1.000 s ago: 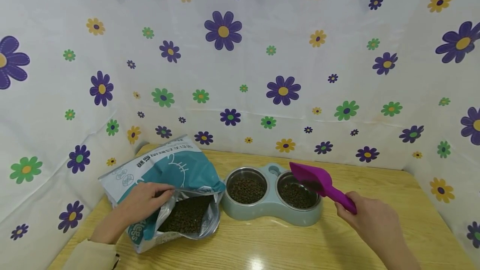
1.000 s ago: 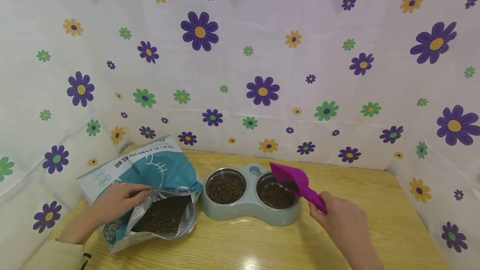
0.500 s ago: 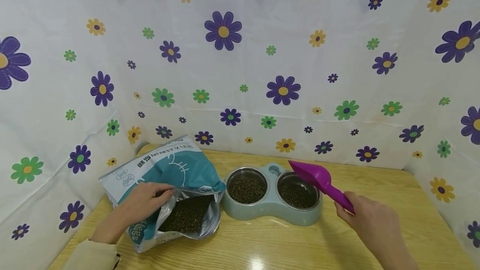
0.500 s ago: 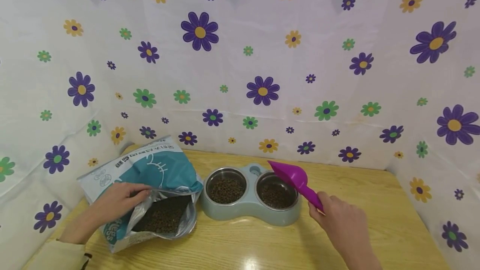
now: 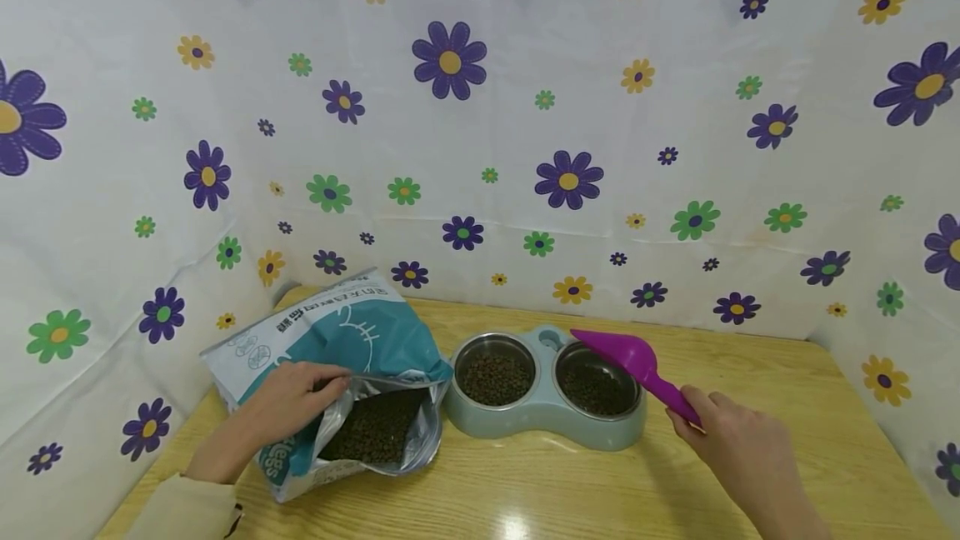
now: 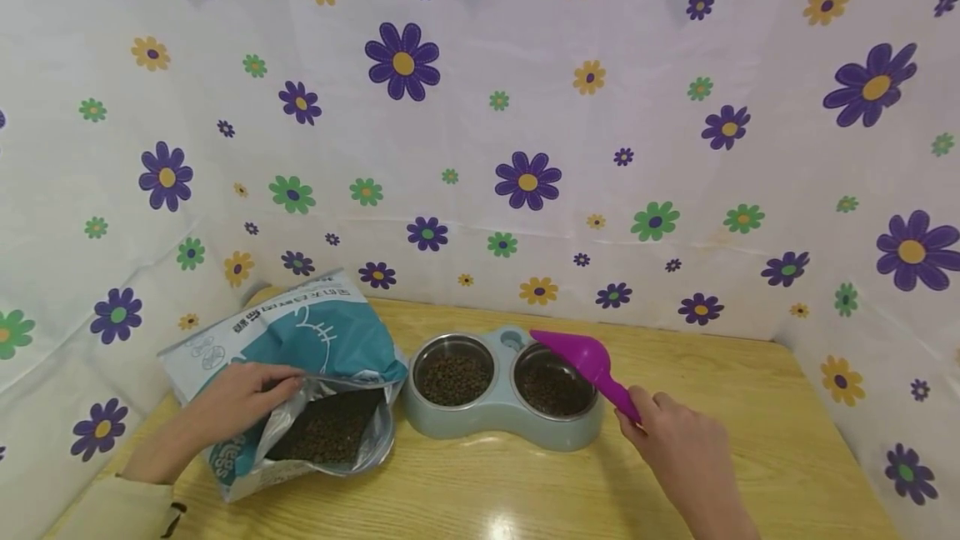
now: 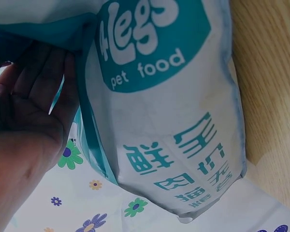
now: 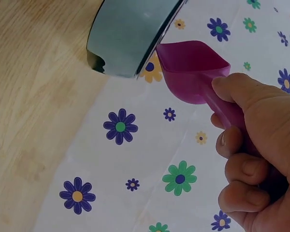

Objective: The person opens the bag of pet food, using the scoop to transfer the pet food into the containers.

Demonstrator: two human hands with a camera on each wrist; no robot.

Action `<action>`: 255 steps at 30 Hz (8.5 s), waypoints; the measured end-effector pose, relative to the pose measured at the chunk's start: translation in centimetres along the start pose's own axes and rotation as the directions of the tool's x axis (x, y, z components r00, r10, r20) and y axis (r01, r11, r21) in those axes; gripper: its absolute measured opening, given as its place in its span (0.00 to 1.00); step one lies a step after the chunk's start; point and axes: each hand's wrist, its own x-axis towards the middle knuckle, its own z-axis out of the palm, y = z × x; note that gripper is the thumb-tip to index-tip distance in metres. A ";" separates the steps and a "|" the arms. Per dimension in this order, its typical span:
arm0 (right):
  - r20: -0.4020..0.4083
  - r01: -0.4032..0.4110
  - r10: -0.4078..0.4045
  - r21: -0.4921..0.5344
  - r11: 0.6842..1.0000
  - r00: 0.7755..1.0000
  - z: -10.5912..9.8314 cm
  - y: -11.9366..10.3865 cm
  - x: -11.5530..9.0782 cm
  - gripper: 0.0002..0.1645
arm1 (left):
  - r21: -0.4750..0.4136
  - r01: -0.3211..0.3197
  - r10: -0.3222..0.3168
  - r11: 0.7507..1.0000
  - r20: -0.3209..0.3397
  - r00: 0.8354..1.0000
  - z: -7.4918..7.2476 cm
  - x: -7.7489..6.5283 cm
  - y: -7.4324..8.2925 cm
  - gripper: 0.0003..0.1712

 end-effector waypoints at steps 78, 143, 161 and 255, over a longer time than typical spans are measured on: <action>0.621 -0.138 -0.155 0.398 0.907 0.769 -0.1 -22.9 8.7 0.24 | 0.056 0.016 -0.016 0.998 -0.002 1.000 -0.2 0.3 -0.2 0.17; 0.795 -0.802 -0.167 0.596 0.040 0.583 2.8 -12.7 3.6 0.32 | 0.026 -0.008 0.008 1.000 -0.016 1.000 0.1 0.4 -0.2 0.16; 0.806 -0.811 0.234 0.433 0.394 0.544 0.2 -4.8 2.7 0.23 | 0.021 0.019 -0.020 1.000 0.007 1.000 0.0 0.4 -0.2 0.18; 0.782 -0.829 0.333 0.385 0.406 0.527 -2.0 -2.2 0.8 0.29 | 0.036 0.003 -0.003 0.999 -0.013 1.000 0.2 0.3 -0.2 0.17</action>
